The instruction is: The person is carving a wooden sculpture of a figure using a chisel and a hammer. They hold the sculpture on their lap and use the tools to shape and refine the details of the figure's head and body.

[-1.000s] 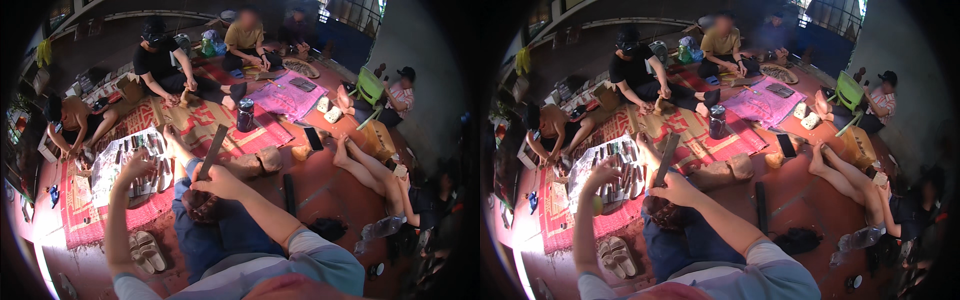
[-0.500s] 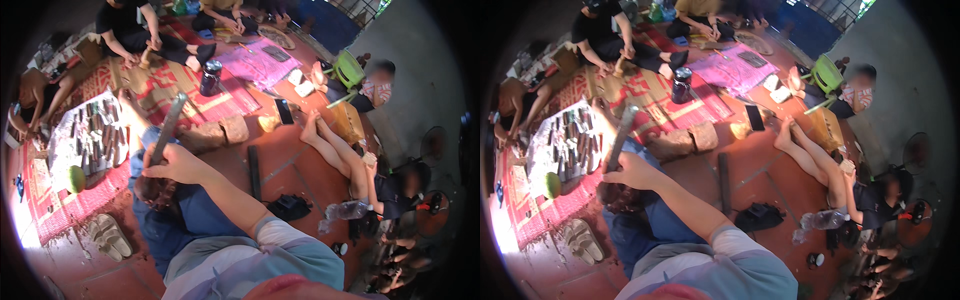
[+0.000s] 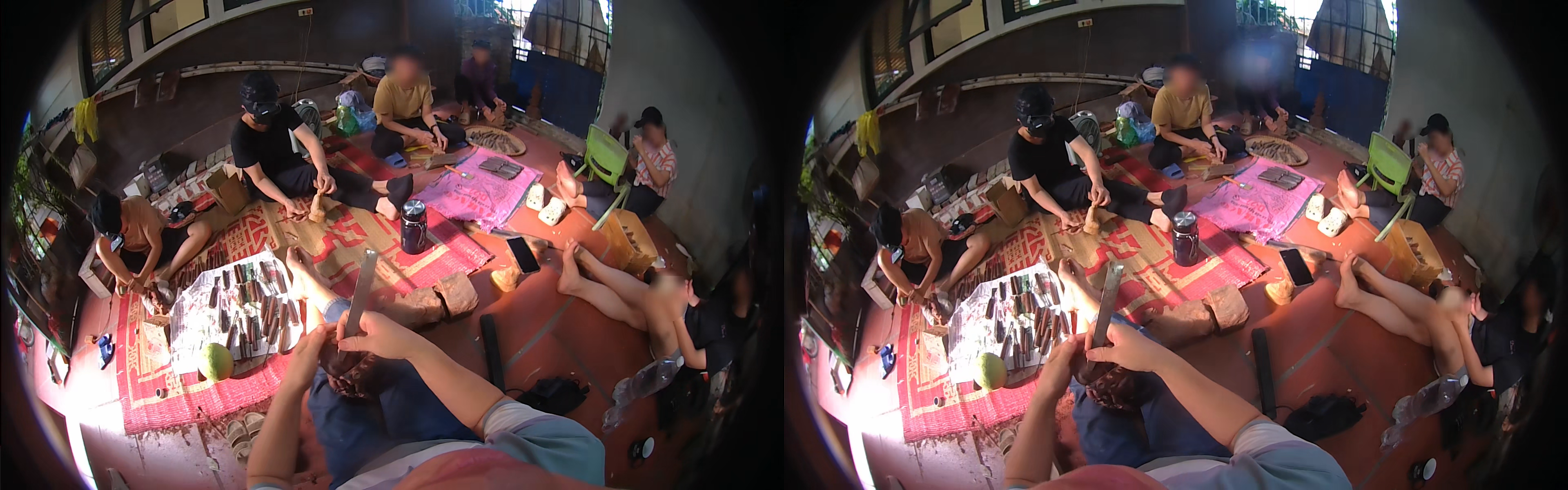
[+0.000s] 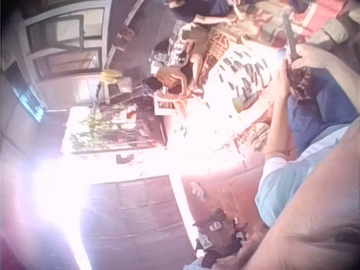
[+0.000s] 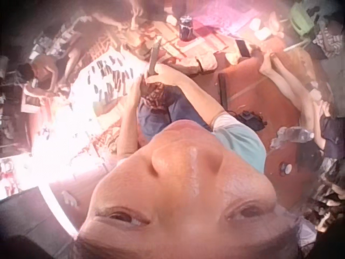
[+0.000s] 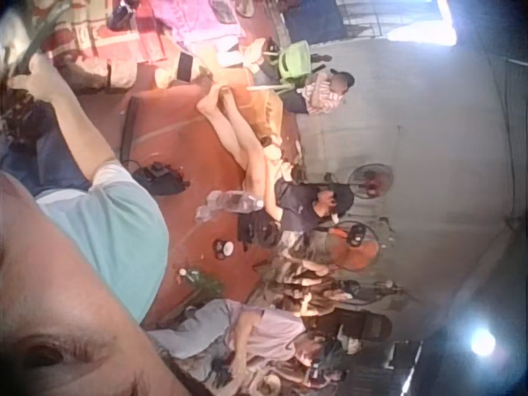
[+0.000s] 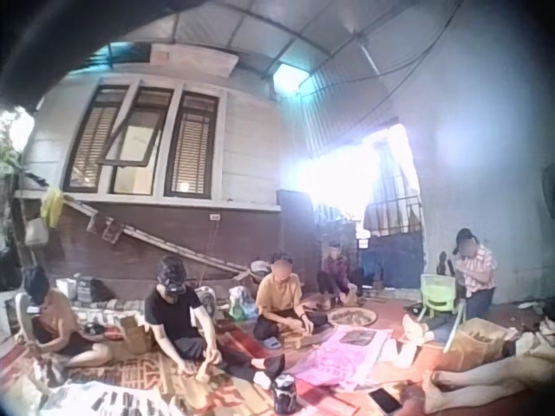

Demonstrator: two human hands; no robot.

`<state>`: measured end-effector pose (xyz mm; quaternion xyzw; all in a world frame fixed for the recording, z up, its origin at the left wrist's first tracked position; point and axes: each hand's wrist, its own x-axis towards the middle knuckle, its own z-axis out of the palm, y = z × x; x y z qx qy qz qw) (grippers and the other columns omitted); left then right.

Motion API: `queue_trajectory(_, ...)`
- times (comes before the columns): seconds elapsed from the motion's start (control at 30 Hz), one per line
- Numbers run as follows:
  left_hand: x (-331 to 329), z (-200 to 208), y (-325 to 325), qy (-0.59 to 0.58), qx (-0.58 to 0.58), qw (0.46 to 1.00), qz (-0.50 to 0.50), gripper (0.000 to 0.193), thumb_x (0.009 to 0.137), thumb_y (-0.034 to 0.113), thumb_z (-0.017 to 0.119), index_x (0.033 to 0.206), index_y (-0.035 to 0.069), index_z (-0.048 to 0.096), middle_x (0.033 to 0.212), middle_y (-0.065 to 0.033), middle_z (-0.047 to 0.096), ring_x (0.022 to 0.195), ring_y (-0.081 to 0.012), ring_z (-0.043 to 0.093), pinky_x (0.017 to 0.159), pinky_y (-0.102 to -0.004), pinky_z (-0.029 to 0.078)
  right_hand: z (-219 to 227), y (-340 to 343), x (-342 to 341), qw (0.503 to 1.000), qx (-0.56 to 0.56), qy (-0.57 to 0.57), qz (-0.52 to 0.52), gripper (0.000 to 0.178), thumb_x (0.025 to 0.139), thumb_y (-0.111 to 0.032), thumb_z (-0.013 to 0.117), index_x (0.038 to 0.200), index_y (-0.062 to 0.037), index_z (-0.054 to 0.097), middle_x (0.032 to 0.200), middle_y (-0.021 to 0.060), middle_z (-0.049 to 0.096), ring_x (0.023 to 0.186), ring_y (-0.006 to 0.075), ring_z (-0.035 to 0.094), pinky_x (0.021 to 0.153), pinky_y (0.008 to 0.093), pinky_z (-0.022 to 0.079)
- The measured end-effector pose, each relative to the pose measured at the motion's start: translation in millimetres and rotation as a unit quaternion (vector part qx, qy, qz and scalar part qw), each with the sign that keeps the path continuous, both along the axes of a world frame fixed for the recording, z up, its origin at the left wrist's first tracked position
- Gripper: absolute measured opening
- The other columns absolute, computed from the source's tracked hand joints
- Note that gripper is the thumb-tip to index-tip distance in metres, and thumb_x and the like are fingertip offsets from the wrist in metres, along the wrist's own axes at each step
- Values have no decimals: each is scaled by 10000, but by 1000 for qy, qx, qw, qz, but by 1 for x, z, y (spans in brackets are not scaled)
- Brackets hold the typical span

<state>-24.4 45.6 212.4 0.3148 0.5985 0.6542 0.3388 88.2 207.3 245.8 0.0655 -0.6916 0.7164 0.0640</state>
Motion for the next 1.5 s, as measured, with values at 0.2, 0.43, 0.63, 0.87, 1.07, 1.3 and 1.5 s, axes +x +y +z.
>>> queue_trajectory(0.2,34,-8,26,-131,100,977,134,551,1010,409,326,1180,-62,557,995,-123,653,884,-169,622,826,-245,469,2,0,5,999,4,46,-2,113,867,-57,643,928,-41,549,1031,43,611,957,133,563,858,292,452)
queue_trajectory(0.43,42,-41,22,11,146,958,248,515,1012,358,310,1066,-52,617,989,-118,640,934,-175,587,858,-283,440,8,5,-6,995,-32,-78,-59,80,900,-64,608,929,-68,533,913,18,582,893,85,550,798,260,463)
queue_trajectory(0.63,51,-38,24,76,167,943,278,506,1014,330,297,1050,-60,617,983,-121,643,914,-175,587,857,-289,439,6,6,-4,999,25,-21,-28,115,873,-79,651,910,-46,547,863,-12,550,825,61,524,762,232,442)
queue_trajectory(0.87,51,-49,21,47,177,945,271,519,1016,322,284,1020,-61,634,996,-122,648,919,-172,588,867,-285,431,1,1,2,982,166,82,-42,129,883,-83,637,927,-38,525,892,40,574,768,77,555,685,223,465)
queue_trajectory(1.07,59,-45,22,30,169,944,281,497,1021,291,272,1022,-57,626,990,-118,649,928,-180,588,869,-288,431,2,-7,8,992,116,-8,-55,129,886,-79,646,938,-35,535,857,-7,579,825,52,562,725,212,471)
queue_trajectory(1.3,57,-29,29,78,193,940,271,491,1018,312,297,1017,-48,631,993,-109,639,934,-173,587,874,-280,429,20,0,1,997,39,-11,-59,114,877,-69,646,903,-49,538,877,-7,560,845,62,549,744,226,458)
queue_trajectory(1.5,55,-30,30,120,156,943,270,475,1032,271,287,1017,-55,632,954,-121,662,903,-173,605,866,-291,449,-3,11,-8,989,-87,-67,-102,153,882,-73,627,967,-38,505,872,52,589,747,103,598,634,236,518)
